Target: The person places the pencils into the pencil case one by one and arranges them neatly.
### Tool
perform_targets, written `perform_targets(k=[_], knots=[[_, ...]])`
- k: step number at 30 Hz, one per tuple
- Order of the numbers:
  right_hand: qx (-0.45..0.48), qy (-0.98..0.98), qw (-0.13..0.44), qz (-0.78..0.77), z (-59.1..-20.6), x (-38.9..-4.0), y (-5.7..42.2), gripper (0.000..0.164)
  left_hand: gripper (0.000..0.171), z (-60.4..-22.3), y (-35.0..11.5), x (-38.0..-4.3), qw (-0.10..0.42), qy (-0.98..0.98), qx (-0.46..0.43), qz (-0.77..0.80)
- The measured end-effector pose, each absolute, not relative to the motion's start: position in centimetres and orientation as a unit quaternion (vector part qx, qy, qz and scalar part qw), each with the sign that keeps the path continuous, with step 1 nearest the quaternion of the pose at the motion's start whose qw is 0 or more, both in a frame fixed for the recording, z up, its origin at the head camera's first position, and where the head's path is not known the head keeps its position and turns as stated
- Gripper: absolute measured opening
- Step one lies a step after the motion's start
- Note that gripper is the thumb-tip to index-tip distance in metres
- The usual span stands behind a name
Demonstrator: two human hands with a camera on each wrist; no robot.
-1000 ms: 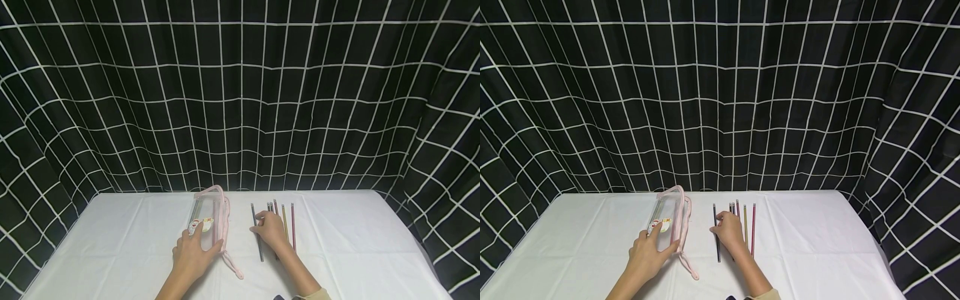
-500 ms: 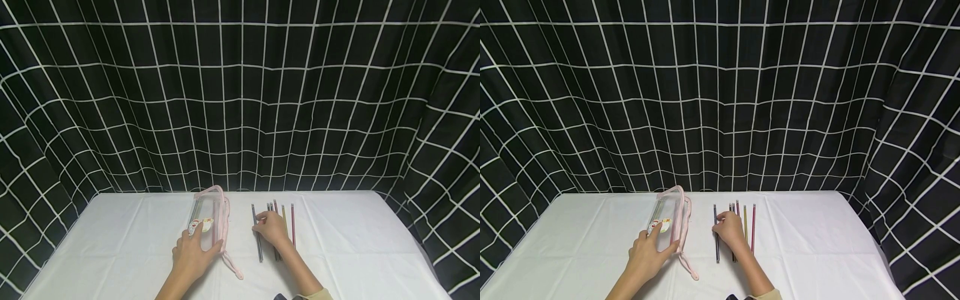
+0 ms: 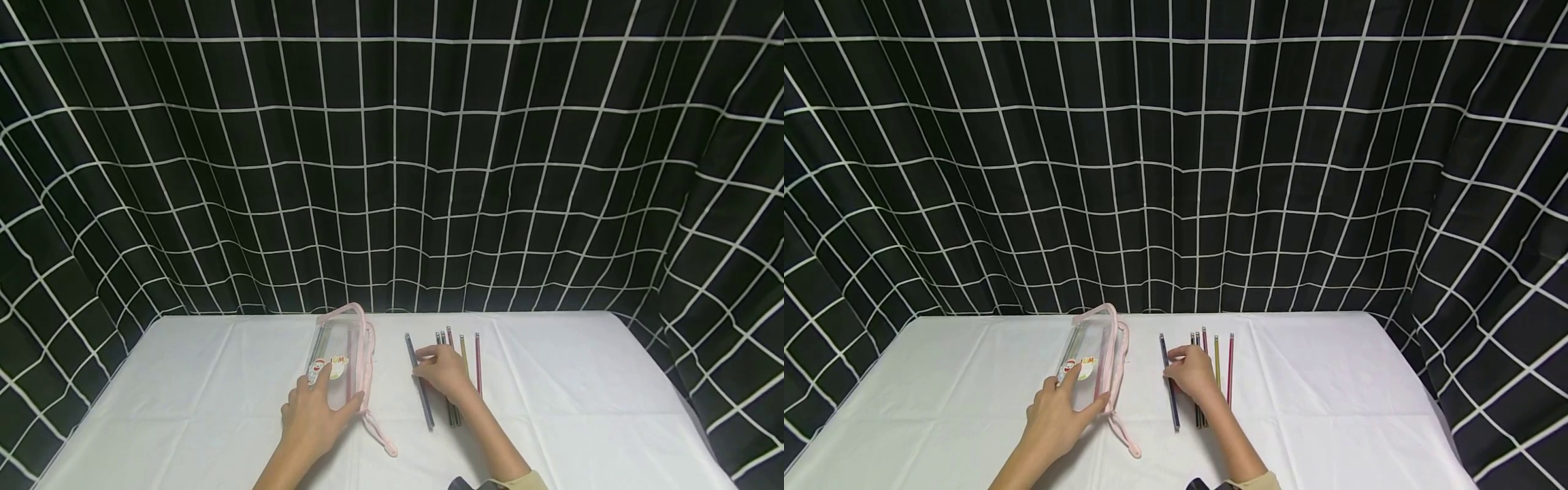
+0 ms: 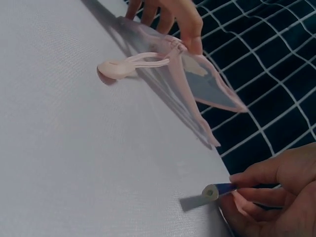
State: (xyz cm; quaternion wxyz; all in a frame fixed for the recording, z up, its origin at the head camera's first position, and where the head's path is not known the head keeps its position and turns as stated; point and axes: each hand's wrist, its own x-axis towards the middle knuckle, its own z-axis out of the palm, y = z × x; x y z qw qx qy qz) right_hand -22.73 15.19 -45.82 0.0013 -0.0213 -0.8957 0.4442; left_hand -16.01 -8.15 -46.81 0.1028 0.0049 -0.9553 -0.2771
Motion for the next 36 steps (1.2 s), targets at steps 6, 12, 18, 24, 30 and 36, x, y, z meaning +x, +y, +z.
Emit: perform_targets(k=[6,12,18,24,30,36], knots=[[-0.023,-0.886,-0.008,0.462,-45.9,-22.8,15.2,0.039,0.082,-46.9,-8.2,-16.0,0.103,-0.955,0.005,-0.28],[-0.017,-0.878,-0.011,0.478,-45.8,-22.7,15.1,0.039,0.083,-46.9,-8.1,-16.0,0.101,-0.954,0.004,-0.284],[-0.011,-0.869,-0.011,0.495,-45.6,-22.5,14.7,0.039,0.083,-47.0,-8.2,-16.1,0.1,-0.954,0.004,-0.282],[-0.003,-0.862,-0.013,0.507,-45.6,-22.7,14.2,0.039,0.082,-47.0,-8.2,-16.0,0.101,-0.954,0.005,-0.281],[-0.007,-0.864,-0.014,0.503,-45.5,-23.0,13.7,0.041,0.082,-47.0,-8.2,-16.1,0.099,-0.954,0.006,-0.282],[-0.008,-0.853,-0.021,0.521,-45.1,-23.1,13.3,0.041,0.082,-47.0,-8.2,-16.1,0.101,-0.954,0.006,-0.281]])
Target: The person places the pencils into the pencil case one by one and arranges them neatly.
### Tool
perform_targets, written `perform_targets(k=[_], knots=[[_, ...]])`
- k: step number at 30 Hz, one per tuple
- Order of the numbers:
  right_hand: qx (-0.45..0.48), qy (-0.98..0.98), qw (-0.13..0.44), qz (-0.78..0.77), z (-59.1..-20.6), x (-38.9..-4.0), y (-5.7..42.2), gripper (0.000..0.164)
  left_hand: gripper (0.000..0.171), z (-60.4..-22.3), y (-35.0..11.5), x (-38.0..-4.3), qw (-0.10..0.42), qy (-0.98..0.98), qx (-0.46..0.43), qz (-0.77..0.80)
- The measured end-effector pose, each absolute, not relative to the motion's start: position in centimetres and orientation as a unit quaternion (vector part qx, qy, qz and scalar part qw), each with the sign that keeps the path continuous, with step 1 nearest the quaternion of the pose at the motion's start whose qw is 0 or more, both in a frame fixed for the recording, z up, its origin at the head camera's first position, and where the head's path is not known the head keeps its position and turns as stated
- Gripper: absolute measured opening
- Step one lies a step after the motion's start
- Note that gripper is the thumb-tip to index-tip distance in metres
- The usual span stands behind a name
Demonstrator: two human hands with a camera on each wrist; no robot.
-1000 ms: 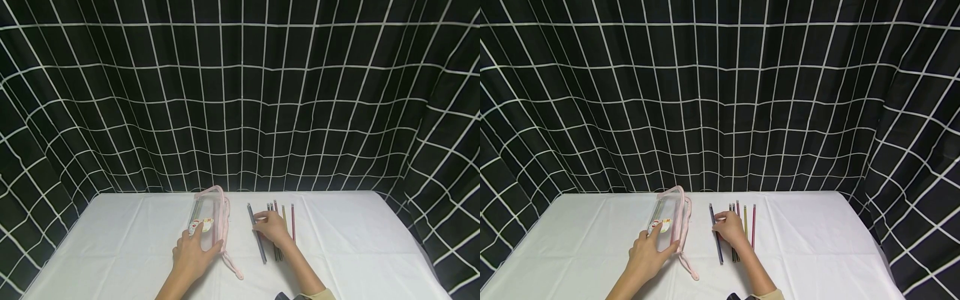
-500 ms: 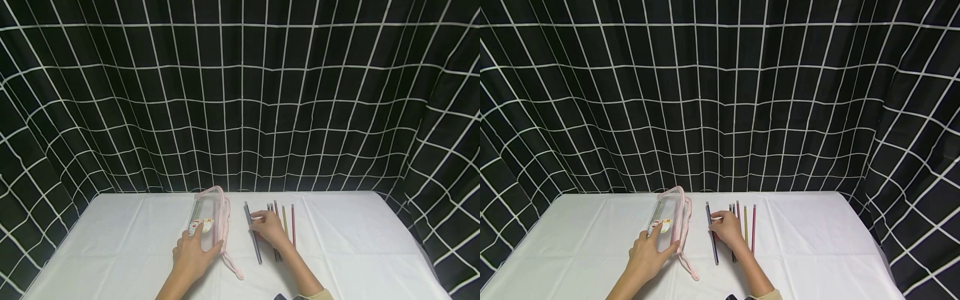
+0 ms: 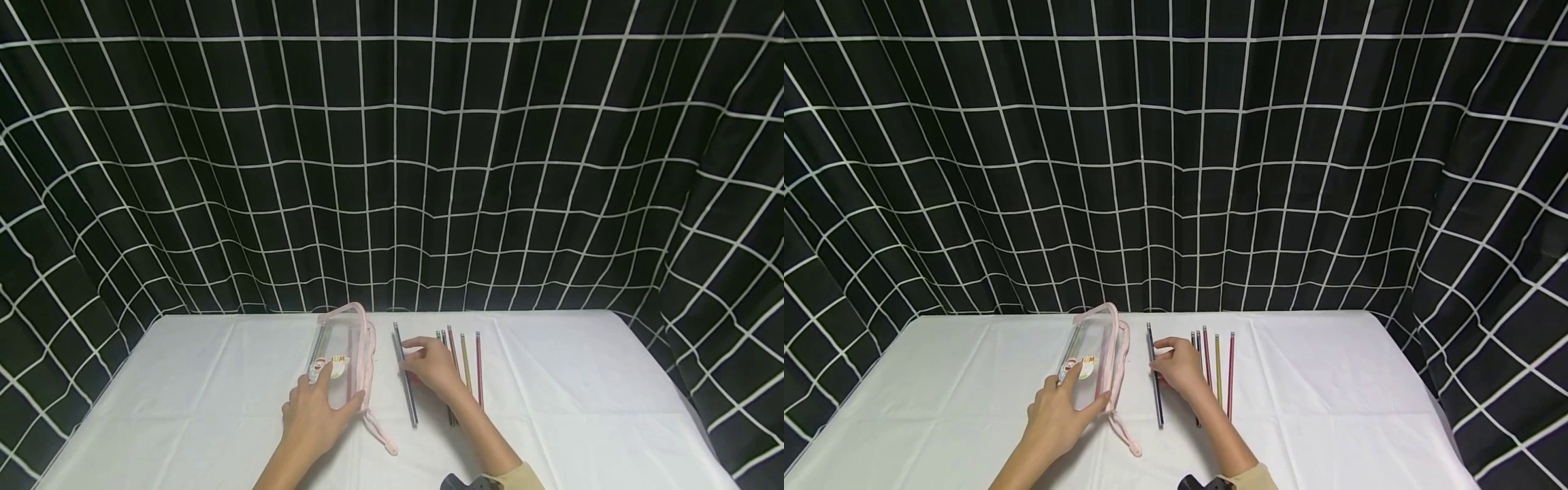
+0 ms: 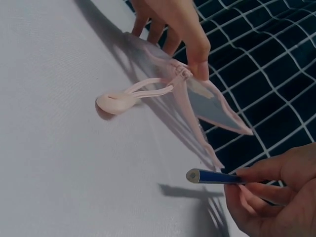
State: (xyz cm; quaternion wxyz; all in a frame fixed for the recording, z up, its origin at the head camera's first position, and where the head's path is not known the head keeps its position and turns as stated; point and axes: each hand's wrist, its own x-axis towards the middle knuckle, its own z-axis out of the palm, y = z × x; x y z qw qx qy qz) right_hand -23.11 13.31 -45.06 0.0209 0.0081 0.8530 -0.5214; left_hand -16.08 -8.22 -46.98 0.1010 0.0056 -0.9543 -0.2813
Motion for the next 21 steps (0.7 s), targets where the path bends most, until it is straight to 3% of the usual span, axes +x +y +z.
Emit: perform_targets(k=[21], knots=[[-0.007,0.817,0.035,-0.576,-44.8,-24.2,11.9,0.039,0.082,-47.3,-8.2,-16.2,0.098,-0.957,0.007,-0.274]])
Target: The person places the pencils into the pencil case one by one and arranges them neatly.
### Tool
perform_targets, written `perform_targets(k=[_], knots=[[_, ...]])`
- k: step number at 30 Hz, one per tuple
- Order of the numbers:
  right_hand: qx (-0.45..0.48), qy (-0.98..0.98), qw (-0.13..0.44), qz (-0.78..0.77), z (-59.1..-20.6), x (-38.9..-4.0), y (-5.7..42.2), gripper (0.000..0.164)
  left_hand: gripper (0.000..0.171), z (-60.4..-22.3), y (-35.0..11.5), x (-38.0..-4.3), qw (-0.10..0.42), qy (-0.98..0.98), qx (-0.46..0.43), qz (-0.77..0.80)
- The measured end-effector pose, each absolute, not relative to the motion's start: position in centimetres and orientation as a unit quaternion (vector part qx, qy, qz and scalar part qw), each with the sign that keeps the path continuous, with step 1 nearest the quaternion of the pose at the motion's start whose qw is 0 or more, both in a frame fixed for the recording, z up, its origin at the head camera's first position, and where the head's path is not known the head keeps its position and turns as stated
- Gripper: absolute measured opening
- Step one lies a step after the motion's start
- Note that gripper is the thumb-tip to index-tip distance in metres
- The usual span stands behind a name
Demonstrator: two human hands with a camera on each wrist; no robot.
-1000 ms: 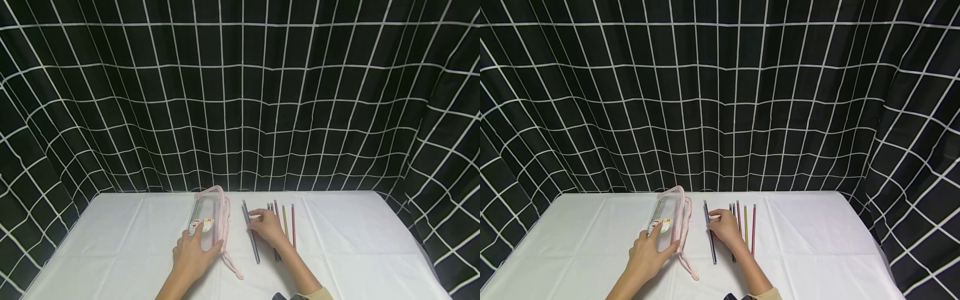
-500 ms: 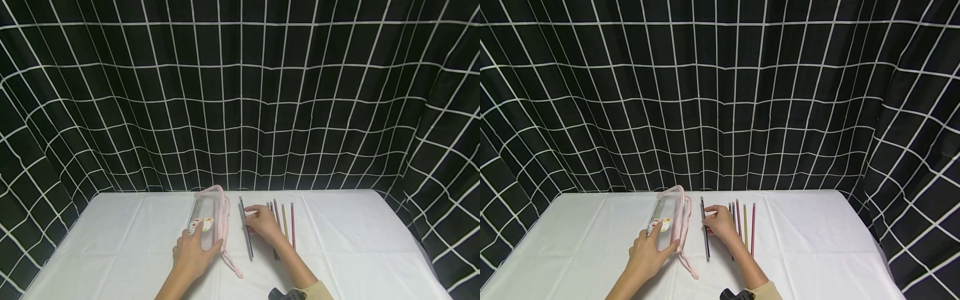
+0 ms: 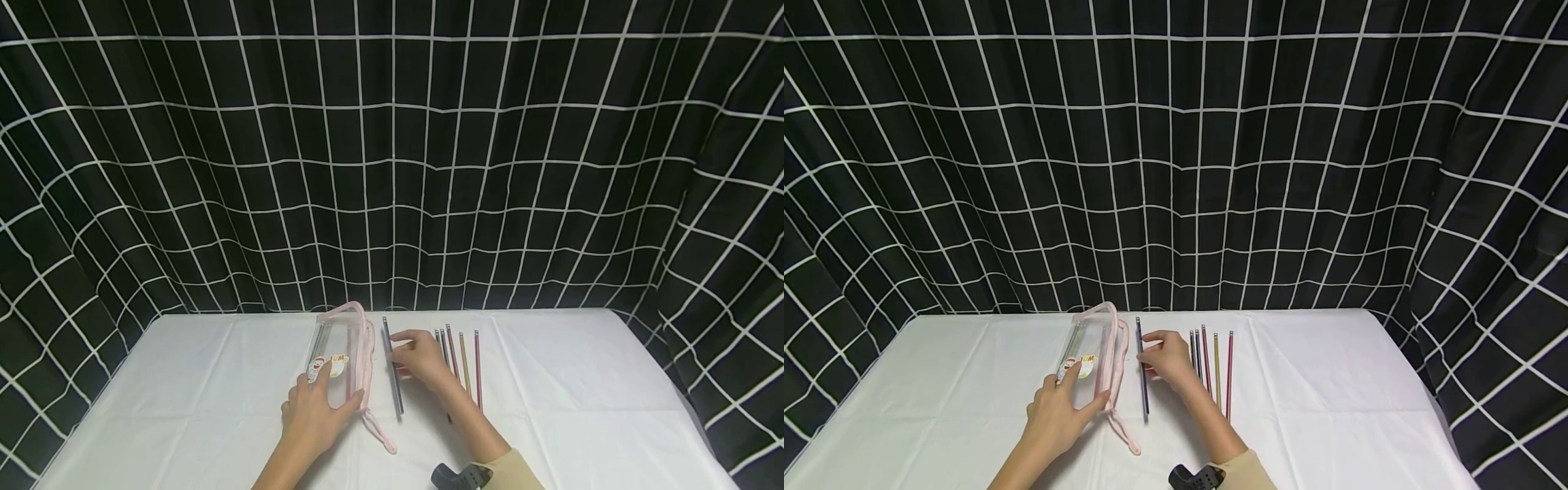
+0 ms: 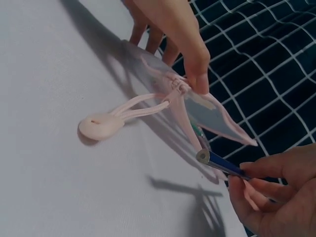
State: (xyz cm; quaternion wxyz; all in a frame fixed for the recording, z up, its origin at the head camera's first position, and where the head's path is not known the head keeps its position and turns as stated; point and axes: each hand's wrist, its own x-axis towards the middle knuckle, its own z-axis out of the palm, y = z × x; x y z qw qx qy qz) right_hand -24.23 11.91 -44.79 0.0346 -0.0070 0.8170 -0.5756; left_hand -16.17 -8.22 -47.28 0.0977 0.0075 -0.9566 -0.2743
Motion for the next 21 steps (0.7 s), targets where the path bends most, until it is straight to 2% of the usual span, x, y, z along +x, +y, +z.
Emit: perform_targets(k=[21], knots=[[-0.003,0.795,0.049,-0.605,-44.7,-25.2,10.2,0.039,0.083,-47.1,-8.2,-16.1,0.091,-0.956,0.009,-0.28]])
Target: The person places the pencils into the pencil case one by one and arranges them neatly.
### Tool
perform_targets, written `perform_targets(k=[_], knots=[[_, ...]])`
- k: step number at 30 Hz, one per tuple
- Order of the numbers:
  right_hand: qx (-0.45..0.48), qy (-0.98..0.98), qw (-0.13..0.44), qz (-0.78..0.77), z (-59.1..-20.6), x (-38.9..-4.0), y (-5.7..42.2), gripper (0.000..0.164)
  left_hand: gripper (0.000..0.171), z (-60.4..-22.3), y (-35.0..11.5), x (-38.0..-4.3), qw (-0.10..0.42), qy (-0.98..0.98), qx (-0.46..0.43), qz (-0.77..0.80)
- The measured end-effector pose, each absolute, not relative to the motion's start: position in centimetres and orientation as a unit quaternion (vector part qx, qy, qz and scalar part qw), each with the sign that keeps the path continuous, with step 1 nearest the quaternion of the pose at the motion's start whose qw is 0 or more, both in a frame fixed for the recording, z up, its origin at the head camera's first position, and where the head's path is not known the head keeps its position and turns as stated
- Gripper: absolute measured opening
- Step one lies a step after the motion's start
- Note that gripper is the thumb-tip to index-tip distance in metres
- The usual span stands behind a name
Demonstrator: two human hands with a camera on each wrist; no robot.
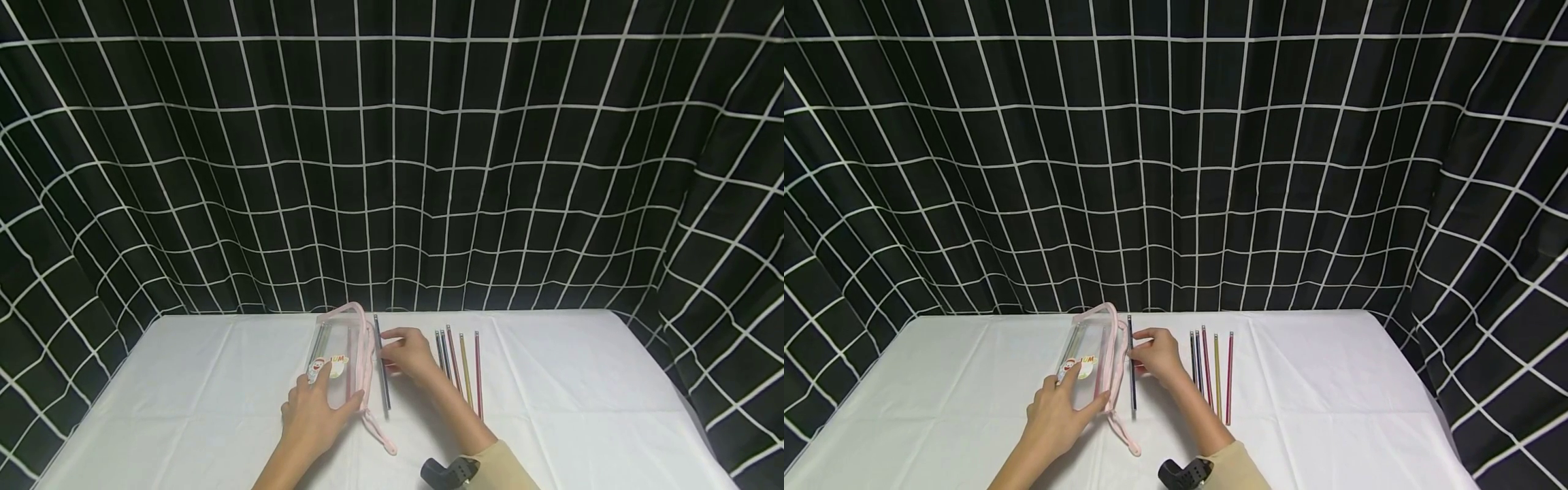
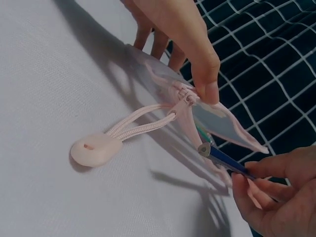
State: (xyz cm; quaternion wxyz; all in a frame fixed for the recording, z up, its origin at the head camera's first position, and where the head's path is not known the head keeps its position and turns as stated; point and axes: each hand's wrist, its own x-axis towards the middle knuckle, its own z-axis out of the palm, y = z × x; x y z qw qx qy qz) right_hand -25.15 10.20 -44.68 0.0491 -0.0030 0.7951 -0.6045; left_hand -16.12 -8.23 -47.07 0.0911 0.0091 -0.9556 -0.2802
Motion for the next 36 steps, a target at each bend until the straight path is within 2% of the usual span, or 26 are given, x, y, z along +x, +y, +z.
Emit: perform_targets(k=[22,36], knots=[[0.008,0.777,0.049,-0.627,-44.8,-25.9,8.8,0.041,0.082,-47.2,-8.2,-16.1,0.098,-0.956,0.007,-0.278],[0.036,0.771,0.02,-0.636,-44.5,-25.9,7.9,0.043,0.084,-46.9,-8.2,-16.0,0.088,-0.954,0.008,-0.286]])
